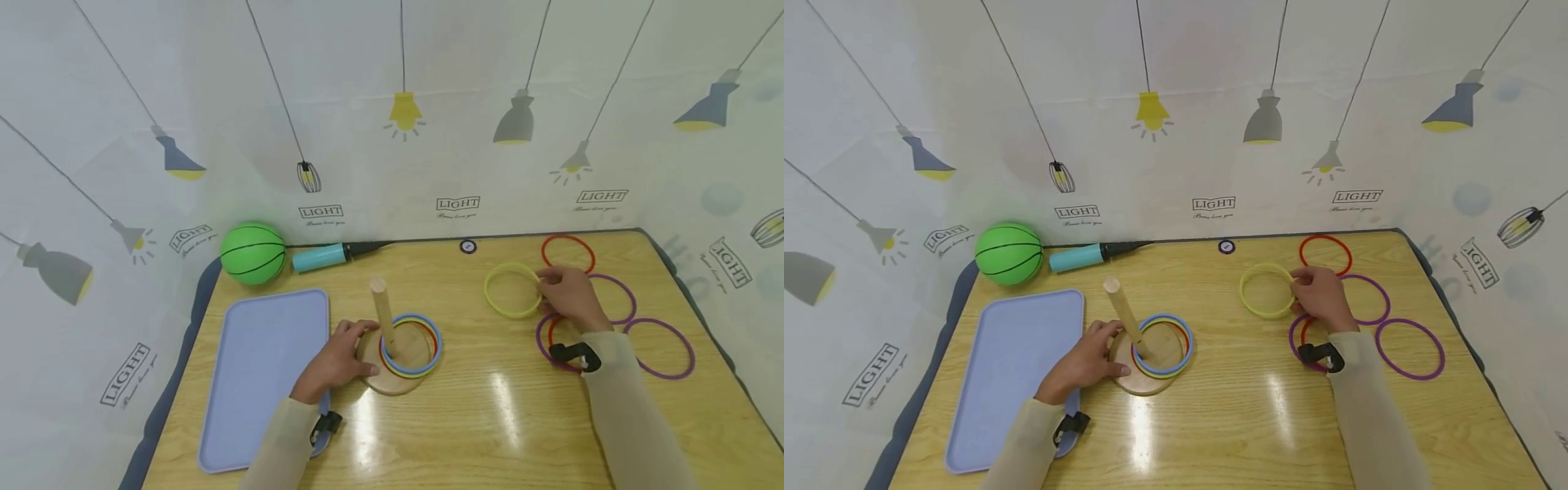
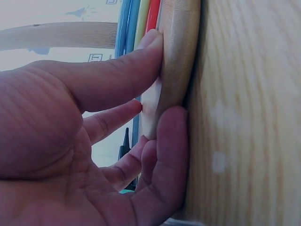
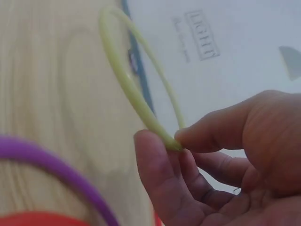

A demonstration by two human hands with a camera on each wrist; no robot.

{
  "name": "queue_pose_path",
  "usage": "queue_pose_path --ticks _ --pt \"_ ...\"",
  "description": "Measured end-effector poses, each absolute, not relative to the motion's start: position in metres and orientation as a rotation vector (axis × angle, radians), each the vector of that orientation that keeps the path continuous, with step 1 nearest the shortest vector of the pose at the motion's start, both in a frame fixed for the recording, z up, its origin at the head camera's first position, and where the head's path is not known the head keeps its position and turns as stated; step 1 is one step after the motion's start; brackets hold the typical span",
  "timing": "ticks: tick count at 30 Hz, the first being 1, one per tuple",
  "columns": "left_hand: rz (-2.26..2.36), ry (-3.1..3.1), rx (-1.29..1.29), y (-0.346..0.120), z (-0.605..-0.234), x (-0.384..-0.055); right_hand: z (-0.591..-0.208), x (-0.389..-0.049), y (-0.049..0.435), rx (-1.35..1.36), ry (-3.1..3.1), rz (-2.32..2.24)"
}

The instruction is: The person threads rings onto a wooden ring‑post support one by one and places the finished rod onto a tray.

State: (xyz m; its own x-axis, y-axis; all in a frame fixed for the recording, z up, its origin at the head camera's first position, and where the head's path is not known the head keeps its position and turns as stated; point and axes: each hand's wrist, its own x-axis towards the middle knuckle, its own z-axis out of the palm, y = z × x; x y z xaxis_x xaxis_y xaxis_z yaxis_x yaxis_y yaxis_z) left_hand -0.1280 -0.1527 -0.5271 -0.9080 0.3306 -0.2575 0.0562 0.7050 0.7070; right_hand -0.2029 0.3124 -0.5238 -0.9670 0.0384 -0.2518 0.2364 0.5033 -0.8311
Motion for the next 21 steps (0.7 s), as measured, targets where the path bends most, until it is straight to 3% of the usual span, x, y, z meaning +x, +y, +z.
queue_pose_path --ticks 21 --pt "1.051 2.562 0.332 -0.154 -0.529 -0.128 -0.462 -0.17 0.254 0.054 2.502 -1.882"
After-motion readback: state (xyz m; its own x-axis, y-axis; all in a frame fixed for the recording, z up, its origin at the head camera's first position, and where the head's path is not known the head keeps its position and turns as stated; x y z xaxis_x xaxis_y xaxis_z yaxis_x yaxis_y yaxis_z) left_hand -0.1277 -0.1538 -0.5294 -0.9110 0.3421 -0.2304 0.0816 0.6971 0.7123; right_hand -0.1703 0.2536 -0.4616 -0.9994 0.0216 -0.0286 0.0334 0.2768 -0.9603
